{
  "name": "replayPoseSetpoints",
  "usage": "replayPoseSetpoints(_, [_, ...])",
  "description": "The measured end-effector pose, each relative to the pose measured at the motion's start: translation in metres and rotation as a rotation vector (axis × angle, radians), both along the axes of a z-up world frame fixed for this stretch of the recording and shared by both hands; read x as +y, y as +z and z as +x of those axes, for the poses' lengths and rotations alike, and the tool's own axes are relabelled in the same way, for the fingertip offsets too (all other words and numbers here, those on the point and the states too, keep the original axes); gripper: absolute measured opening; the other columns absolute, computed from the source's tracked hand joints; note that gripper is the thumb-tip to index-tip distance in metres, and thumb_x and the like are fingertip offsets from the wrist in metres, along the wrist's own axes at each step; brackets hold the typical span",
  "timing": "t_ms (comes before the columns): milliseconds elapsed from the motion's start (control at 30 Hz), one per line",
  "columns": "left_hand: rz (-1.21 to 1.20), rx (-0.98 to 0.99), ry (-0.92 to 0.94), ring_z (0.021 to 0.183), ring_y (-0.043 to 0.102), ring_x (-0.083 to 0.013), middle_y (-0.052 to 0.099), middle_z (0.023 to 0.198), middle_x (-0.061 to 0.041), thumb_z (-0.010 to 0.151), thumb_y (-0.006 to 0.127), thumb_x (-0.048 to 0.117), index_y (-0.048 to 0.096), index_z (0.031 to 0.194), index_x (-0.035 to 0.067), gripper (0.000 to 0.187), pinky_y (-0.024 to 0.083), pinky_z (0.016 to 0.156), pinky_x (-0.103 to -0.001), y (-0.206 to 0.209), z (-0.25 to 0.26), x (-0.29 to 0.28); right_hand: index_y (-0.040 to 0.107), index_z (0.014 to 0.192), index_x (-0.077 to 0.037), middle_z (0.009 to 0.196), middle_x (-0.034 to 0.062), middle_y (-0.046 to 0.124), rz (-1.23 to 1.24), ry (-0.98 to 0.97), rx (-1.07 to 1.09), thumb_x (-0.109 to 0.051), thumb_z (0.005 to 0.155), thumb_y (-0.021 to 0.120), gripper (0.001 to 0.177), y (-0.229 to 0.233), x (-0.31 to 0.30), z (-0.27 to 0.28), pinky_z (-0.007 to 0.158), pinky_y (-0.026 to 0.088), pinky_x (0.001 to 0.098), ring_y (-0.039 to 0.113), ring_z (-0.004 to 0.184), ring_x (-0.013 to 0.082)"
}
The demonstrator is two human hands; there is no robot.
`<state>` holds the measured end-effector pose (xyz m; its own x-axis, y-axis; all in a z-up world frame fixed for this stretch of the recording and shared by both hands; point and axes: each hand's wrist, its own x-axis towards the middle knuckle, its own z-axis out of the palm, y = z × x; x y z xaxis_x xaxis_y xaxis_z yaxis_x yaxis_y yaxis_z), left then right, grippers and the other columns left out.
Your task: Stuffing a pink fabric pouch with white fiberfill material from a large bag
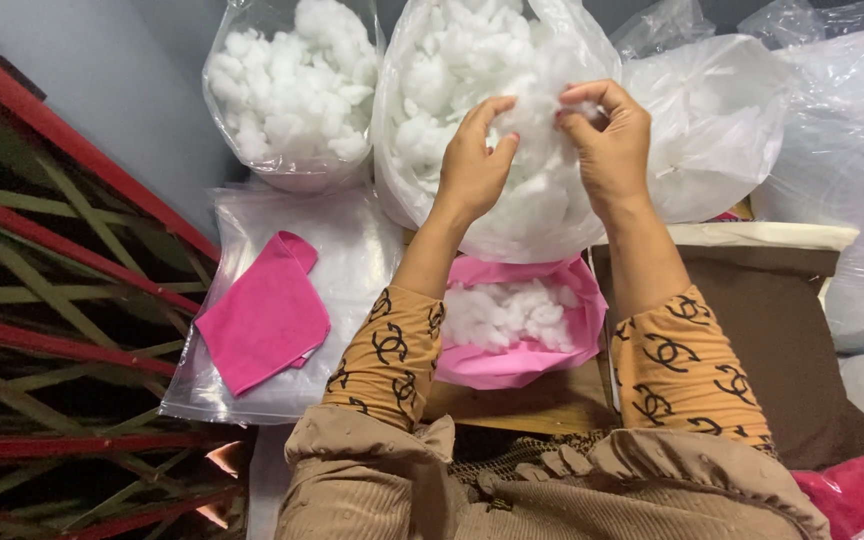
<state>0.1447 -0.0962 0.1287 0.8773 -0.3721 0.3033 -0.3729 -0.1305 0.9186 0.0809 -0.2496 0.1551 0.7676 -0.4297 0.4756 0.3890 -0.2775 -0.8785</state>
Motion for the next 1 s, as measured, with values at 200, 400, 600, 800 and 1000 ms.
replayPoseSetpoints(200, [0.057, 0.091, 0.101, 0.148, 0.034, -0.0444, 0.032, 0.156, -0.028, 0.090, 0.058, 0.010, 0.046, 0.150, 0.011, 0.061, 0.036, 0.119, -0.055, -0.020, -0.043, 0.038, 0.074, 0.097, -0.016, 0.095, -0.0056, 0.068, 0.070, -0.133, 0.099, -0.004, 0.084, 0.075, 0.018, -0.037, 0.007, 0.004, 0.073, 0.059, 0.0157, 0.063, 0.080, 0.0010])
replayPoseSetpoints(400, [-0.241, 0.314, 0.087, 0.126, 0.060, -0.0312, 0.056, 0.136, -0.017, 0.093, 0.068, 0.029, 0.062, 0.136, 0.018, 0.045, 0.051, 0.104, -0.044, -0.067, -0.084, 0.047, 0.071, 0.098, -0.013, 0.093, -0.0029, 0.070, 0.213, -0.161, -0.086, -0.001, 0.089, 0.074, 0.016, -0.004, 0.014, 0.005, 0.065, 0.060, 0.0125, 0.063, 0.073, 0.0007])
replayPoseSetpoints(600, [-0.791, 0.990, -0.448, 0.126, 0.057, -0.0420, 0.044, 0.143, -0.024, 0.105, 0.055, 0.053, 0.038, 0.154, 0.021, 0.061, 0.056, 0.095, -0.051, -0.078, -0.136, 0.045, 0.063, 0.099, -0.007, 0.091, 0.0014, 0.062, 0.505, -0.037, -0.202, 0.006, 0.090, 0.067, 0.016, -0.008, 0.042, -0.031, 0.077, 0.062, 0.0213, 0.065, 0.080, 0.0075])
replayPoseSetpoints(800, [-0.944, 1.075, -0.487, 0.119, 0.064, -0.0358, 0.054, 0.138, -0.015, 0.096, 0.054, 0.073, 0.045, 0.145, 0.027, 0.067, 0.058, 0.095, -0.054, -0.093, -0.132, 0.035, 0.073, 0.096, -0.005, 0.101, 0.0141, 0.073, -0.075, -0.071, 0.097, 0.009, 0.082, 0.067, 0.021, -0.062, 0.088, -0.120, 0.094, 0.053, 0.0381, 0.070, 0.102, 0.0250])
replayPoseSetpoints(1000, [-0.883, 1.031, -0.298, 0.092, 0.073, -0.0237, 0.074, 0.103, -0.009, 0.101, 0.069, 0.026, 0.065, 0.129, 0.017, 0.030, 0.060, 0.088, -0.046, -0.141, -0.136, 0.034, 0.076, 0.102, -0.014, 0.106, 0.0067, 0.074, -0.714, 0.020, 0.121, 0.001, 0.082, 0.074, 0.024, -0.113, 0.099, -0.135, 0.093, 0.057, 0.0363, 0.072, 0.107, 0.0257])
